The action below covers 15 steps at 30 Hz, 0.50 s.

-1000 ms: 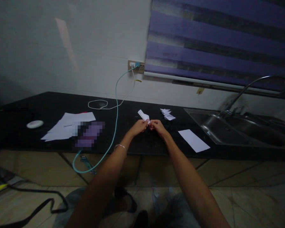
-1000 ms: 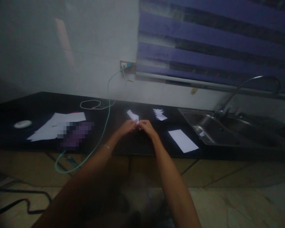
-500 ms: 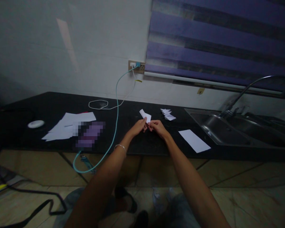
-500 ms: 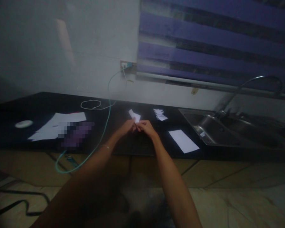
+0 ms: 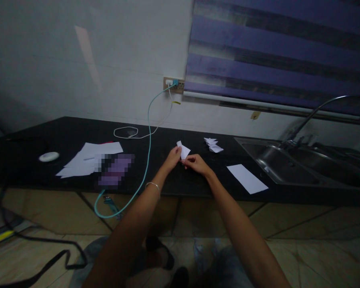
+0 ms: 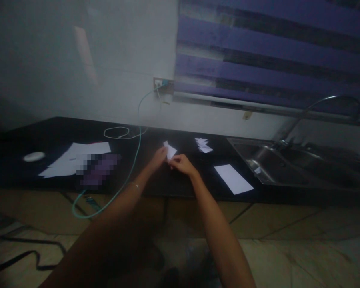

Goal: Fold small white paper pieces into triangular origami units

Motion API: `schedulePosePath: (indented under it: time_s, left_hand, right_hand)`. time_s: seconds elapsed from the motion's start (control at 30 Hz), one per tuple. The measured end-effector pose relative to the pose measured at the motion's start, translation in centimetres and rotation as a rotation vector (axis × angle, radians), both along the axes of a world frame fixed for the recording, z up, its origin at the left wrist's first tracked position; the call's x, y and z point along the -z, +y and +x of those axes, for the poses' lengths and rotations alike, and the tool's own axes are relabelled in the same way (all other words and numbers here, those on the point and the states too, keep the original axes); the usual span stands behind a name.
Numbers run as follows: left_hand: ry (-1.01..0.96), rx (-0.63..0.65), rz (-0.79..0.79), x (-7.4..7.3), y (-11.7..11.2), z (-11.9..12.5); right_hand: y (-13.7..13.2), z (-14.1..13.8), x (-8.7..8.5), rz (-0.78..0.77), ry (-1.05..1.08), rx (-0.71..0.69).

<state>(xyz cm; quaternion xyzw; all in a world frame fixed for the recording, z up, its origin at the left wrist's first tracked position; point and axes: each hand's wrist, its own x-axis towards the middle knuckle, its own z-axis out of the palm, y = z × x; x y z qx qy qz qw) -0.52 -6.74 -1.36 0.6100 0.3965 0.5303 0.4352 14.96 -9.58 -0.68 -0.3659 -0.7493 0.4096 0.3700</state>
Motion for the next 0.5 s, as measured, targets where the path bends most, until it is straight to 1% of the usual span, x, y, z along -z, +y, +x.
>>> schedulePosePath:
  time_s: [0.13,0.23,0.3,0.43,0.5]
  left_hand:
    - [0.013,0.003,0.005,-0.4,-0.6,-0.1]
    - [0.018,0.07,-0.014,-0.4,-0.9,0.0]
    - [0.024,0.129,-0.03,-0.3,-1.0,0.1]
    - [0.048,0.237,-0.007,-0.4,-1.2,0.2]
    - [0.074,0.288,0.007,-0.5,-1.3,0.3]
  right_hand:
    - [0.0,0.0,-0.2,-0.018,0.019,-0.053]
    - [0.1,0.3,-0.4,-0.041,0.078,-0.051]
    - [0.3,0.5,-0.3,-0.071,0.14,-0.006]
    - [1.0,0.6,0.0,-0.141,0.302,0.171]
    - [1.3,0.6,0.1,-0.165,0.37,0.209]
